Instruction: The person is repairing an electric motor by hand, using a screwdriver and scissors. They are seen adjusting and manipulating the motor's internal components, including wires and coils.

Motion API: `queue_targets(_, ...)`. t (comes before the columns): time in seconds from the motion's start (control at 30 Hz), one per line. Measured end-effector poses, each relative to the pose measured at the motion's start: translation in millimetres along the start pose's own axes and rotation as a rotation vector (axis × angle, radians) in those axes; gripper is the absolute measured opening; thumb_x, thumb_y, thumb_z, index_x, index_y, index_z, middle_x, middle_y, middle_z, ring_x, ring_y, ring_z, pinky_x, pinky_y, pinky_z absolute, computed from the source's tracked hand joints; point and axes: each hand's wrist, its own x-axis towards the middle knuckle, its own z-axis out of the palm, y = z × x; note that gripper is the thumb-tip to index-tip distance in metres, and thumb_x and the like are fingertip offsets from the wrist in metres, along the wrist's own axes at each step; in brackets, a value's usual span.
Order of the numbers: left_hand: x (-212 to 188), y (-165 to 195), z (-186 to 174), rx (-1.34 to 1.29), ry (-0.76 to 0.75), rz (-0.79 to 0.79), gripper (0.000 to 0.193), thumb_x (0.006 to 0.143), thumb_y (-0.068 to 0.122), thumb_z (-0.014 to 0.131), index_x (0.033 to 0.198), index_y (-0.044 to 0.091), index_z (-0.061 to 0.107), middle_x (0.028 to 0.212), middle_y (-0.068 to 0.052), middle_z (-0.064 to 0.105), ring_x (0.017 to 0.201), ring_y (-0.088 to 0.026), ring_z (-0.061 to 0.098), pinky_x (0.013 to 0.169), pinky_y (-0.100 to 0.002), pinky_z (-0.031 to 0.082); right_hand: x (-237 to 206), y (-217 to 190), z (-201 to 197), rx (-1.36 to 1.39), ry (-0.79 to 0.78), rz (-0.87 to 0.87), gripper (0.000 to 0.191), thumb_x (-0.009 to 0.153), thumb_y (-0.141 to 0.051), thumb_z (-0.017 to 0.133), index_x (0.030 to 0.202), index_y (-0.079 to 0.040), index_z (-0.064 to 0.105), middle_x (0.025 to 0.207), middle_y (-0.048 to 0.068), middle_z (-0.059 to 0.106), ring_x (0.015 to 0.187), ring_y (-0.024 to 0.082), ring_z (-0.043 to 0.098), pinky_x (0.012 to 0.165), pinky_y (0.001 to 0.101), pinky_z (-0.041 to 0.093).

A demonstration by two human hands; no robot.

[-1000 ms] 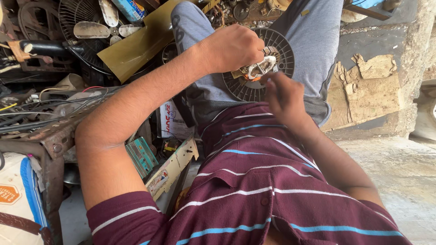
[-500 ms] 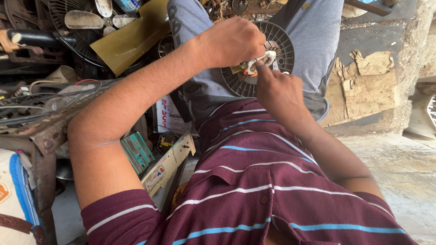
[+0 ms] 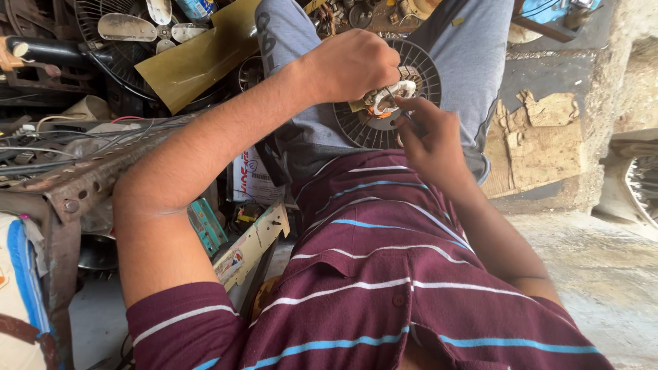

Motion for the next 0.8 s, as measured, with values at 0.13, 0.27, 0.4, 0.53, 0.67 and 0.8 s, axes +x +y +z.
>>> queue_targets(0.13,-4,0,1,-0.048,0.043,-0.022,0.009,0.079,0.005,0.072,0.072,0.008,0.065,0.075,-0.006,0.062,0.075,-0.028,0.07,0.068,-0.042,0.056,13,-17,-23,-0.167,-0.028,-0.232,0.01,0.102,-0.004,0.067,0.109,0.002,0.071,0.078,0.012,0.07,0.068,0.017,0.071,0.062,0.0299,0.051)
queue_targets(0.27,-10,1,2,-0.056,0.066,-0.078,0.008,0.078,0.003,0.071,0.074,0.008,0.066,0.075,-0.006,0.062,0.073,-0.028,0.069,0.064,-0.041,0.055,21,-17,-24,-0.15,-0.01,-0.218,0.009,0.107,-0.005,0.065,0.107,0.003,0.069,0.082,0.013,0.07,0.072,0.017,0.071,0.064,0.0306,0.051)
queue_targets(0.4,-11,1,6,-0.046,0.087,-0.065,0.011,0.08,-0.001,0.071,0.074,0.007,0.066,0.075,-0.007,0.062,0.075,-0.026,0.07,0.067,-0.04,0.056,13,-3,-9,0.071,0.095,-0.041,0.013,0.109,-0.008,0.062,0.108,0.003,0.069,0.074,0.012,0.066,0.062,0.017,0.061,0.057,0.0306,0.044)
queue_targets(0.53,-12,0,11,-0.069,0.066,-0.085,0.014,0.082,-0.006,0.069,0.074,0.006,0.066,0.074,-0.006,0.062,0.072,-0.024,0.07,0.068,-0.039,0.058,-1,9,20,0.321,0.18,0.164,0.015,0.107,-0.008,0.059,0.111,0.001,0.07,0.077,0.012,0.063,0.06,0.017,0.052,0.053,0.0318,0.038)
queue_targets(0.67,-13,3,12,-0.069,0.087,-0.08,0.013,0.077,-0.005,0.07,0.07,0.006,0.066,0.071,-0.006,0.062,0.071,-0.025,0.07,0.064,-0.04,0.056,-12,18,39,-0.227,0.155,-0.31,0.011,0.106,-0.006,0.063,0.1,0.002,0.067,0.084,0.017,0.06,0.075,0.032,0.059,0.068,0.0412,0.044)
queue_targets(0.8,-12,5,9,-0.074,0.077,-0.091,0.015,0.079,-0.008,0.068,0.072,0.006,0.067,0.072,-0.006,0.062,0.072,-0.024,0.07,0.066,-0.039,0.057,-9,32,23,-0.107,0.077,-0.337,0.014,0.107,-0.005,0.057,0.097,0.003,0.064,0.087,0.015,0.062,0.079,0.029,0.061,0.071,0.04,0.047)
